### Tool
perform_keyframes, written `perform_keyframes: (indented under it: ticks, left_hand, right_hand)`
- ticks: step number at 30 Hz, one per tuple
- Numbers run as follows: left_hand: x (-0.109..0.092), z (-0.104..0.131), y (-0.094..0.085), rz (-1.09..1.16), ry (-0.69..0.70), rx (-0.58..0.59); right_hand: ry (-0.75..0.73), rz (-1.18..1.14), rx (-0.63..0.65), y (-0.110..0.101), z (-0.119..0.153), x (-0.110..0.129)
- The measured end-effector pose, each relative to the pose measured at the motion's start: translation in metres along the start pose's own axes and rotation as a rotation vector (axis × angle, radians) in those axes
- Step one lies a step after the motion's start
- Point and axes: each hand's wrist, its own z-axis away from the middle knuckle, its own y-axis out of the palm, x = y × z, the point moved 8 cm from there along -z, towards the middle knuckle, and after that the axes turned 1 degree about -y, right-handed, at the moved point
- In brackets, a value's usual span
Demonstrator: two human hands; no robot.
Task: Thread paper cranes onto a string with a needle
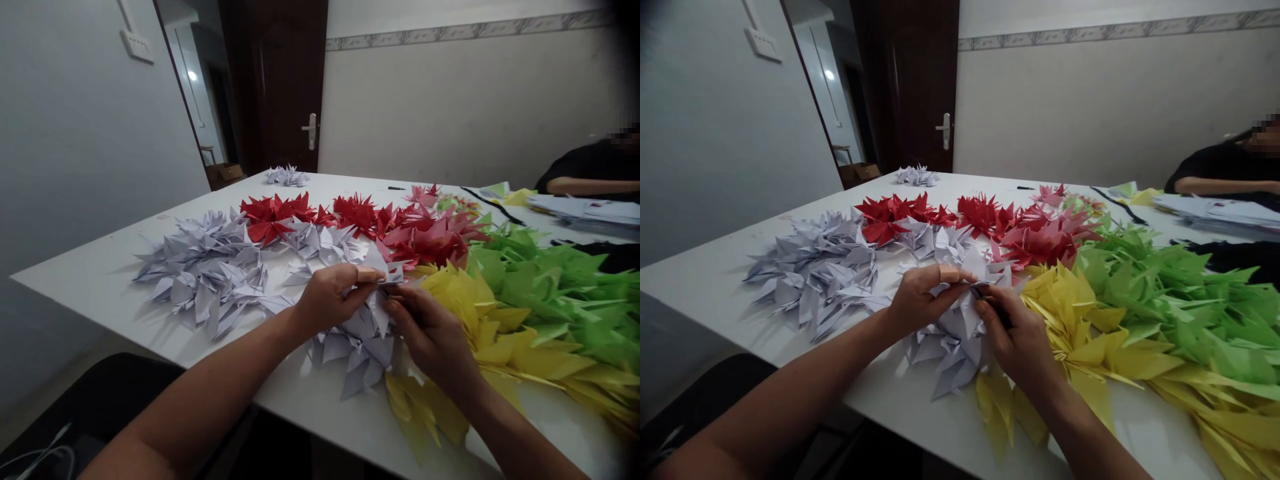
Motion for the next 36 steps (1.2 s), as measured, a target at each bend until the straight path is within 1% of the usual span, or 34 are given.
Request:
perform_keyframes:
  ticks: [2,5,7,8,10,12,14,17,19,21,25,27,29,32,33,36]
  left_hand:
    - [-0.003,0.000,0.001,-0.004,0.007,0.025]
    - [-0.003,0.002,0.002,0.008,0.005,0.029]
    - [0.000,0.003,0.003,0.045,-0.021,0.015]
    - [0.003,0.004,0.003,0.084,-0.055,-0.012]
    - [0.015,0.004,0.000,0.227,-0.176,-0.109]
    - [0.031,0.005,-0.003,0.426,-0.340,-0.237]
    - [0.046,0.007,-0.003,0.612,-0.497,-0.330]
    - [0.060,0.009,0.000,0.818,-0.671,-0.389]
    - [0.063,0.011,0.004,0.924,-0.746,-0.403]
    - [0.063,0.013,0.009,0.979,-0.789,-0.382]
    - [0.058,0.013,0.017,0.974,-0.798,-0.294]
    - [0.059,0.012,0.015,0.945,-0.788,-0.293]
    - [0.062,0.010,0.009,0.904,-0.763,-0.330]
    - [0.067,0.006,-0.006,0.817,-0.693,-0.390]
    - [0.068,0.004,-0.009,0.781,-0.668,-0.376]
    - [0.069,-0.004,-0.016,0.654,-0.585,-0.256]
  right_hand:
    - [0.003,0.004,0.001,0.000,-0.001,0.000]
    - [0.006,0.023,0.018,0.001,-0.001,0.000]
    - [0.008,0.027,0.017,0.001,0.000,-0.001]
    - [0.008,0.017,0.009,0.000,0.000,-0.002]
    - [0.020,-0.021,-0.016,-0.001,0.002,-0.004]
    - [0.038,-0.066,-0.040,-0.003,0.003,-0.008]
    - [0.050,-0.098,-0.054,-0.004,0.004,-0.009]
    - [0.048,-0.108,-0.054,-0.003,0.003,-0.009]
    - [0.050,-0.097,-0.045,-0.002,0.003,-0.010]
    - [0.053,-0.087,-0.038,-0.001,0.002,-0.010]
    - [0.056,-0.059,-0.020,0.000,0.002,-0.011]
    - [0.062,-0.051,-0.012,0.000,0.002,-0.010]
    - [0.072,-0.056,-0.008,0.000,0.002,-0.011]
    - [0.078,-0.041,-0.015,-0.001,0.003,-0.013]
    - [0.077,-0.030,-0.018,-0.001,0.003,-0.013]
    - [0.075,-0.021,-0.025,0.000,0.004,-0.016]
